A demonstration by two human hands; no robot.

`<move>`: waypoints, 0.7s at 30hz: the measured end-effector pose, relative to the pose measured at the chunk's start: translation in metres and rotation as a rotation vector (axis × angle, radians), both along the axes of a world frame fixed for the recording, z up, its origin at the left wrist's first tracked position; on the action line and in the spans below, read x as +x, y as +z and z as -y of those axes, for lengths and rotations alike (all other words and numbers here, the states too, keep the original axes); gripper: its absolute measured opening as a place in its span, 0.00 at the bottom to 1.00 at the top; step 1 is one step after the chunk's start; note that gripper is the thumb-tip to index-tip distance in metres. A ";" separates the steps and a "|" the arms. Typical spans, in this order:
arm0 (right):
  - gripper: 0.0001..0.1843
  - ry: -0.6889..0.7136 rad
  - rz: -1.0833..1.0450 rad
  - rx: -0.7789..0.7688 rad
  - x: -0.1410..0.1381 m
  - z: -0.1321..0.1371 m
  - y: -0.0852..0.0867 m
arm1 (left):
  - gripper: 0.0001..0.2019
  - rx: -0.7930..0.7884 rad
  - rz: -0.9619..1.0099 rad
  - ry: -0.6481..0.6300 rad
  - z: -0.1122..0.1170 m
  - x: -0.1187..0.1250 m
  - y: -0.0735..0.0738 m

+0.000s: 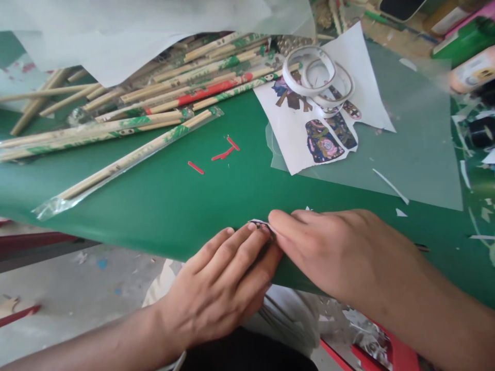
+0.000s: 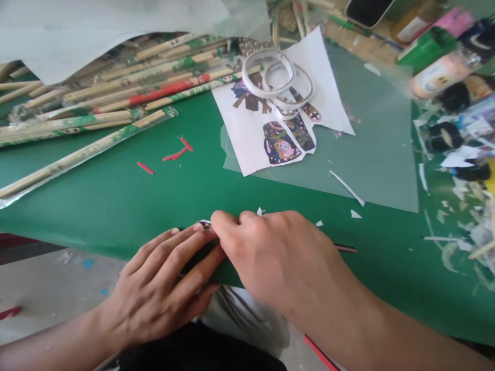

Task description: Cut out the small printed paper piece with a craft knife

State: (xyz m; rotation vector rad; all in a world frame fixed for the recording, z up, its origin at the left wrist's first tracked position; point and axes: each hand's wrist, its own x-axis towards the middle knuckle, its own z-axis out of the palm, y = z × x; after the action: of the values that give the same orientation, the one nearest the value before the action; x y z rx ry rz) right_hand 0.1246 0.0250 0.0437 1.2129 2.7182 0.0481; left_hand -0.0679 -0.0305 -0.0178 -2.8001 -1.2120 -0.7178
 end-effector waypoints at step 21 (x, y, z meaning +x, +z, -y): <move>0.12 -0.043 -0.005 0.033 0.005 0.008 -0.001 | 0.20 -0.002 -0.012 0.007 -0.001 0.002 0.000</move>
State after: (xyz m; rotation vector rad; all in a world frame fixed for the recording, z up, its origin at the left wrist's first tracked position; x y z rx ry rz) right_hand 0.1292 0.0173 0.0426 1.2809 2.7050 0.0853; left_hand -0.0655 -0.0297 -0.0181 -2.7960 -1.2207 -0.6984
